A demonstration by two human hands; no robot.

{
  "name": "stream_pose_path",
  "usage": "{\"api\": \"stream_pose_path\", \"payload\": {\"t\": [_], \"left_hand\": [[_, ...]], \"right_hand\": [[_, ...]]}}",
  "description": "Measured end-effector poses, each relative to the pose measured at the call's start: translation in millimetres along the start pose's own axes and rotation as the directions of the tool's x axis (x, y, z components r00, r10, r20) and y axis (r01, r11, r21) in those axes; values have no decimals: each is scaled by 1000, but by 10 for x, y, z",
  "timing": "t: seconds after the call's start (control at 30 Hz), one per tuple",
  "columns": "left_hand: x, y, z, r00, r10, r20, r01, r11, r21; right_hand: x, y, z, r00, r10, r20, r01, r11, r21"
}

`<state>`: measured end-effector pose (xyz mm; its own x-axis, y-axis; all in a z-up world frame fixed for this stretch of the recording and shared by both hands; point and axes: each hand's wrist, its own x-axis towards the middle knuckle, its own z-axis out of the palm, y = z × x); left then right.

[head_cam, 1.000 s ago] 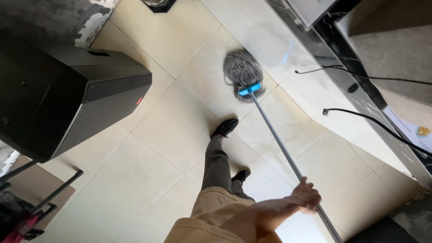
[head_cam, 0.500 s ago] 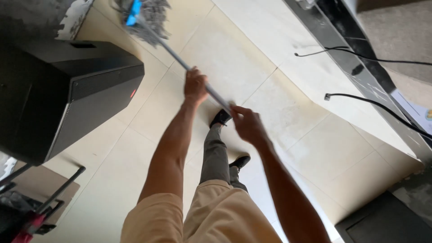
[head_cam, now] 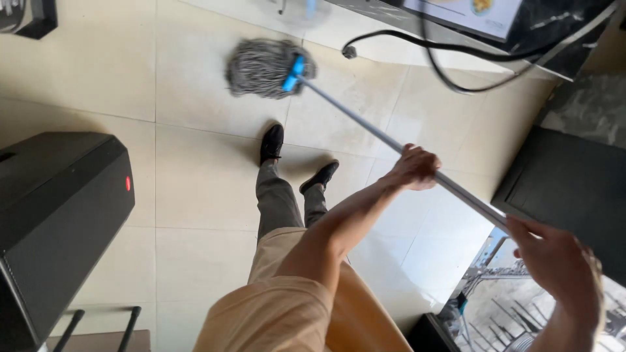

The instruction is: Mopping the tiled floor of a coffee shop using a string mop

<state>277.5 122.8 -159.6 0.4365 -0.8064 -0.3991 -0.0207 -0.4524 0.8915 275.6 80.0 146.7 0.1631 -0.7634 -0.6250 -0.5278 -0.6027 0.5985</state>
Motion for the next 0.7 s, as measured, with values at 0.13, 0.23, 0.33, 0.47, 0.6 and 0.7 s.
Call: {"api": "stream_pose_path", "payload": {"t": [0.13, 0.23, 0.33, 0.47, 0.6, 0.7], "left_hand": [[405, 241, 362, 990, 138, 36, -138, 990, -10], [239, 229, 383, 994, 97, 41, -99, 994, 52], [-65, 67, 285, 995, -22, 93, 10, 992, 124], [-467, -938, 57, 998, -46, -43, 57, 952, 302], [-632, -1795, -38, 965, -227, -131, 261, 811, 523], [-184, -1724, 163, 982, -166, -93, 190, 802, 567]], "right_hand": [[102, 445, 208, 984, 33, -176, 16, 963, 267], [188, 612, 427, 971, -8, -240, 121, 880, 459], [135, 498, 440, 984, -62, -170, 137, 868, 477], [561, -54, 1049, 917, -358, -174, 392, 738, 550], [946, -534, 1754, 791, -561, -246, 579, 554, 598], [1435, -209, 1871, 758, -616, -217, 607, 542, 582]]}}
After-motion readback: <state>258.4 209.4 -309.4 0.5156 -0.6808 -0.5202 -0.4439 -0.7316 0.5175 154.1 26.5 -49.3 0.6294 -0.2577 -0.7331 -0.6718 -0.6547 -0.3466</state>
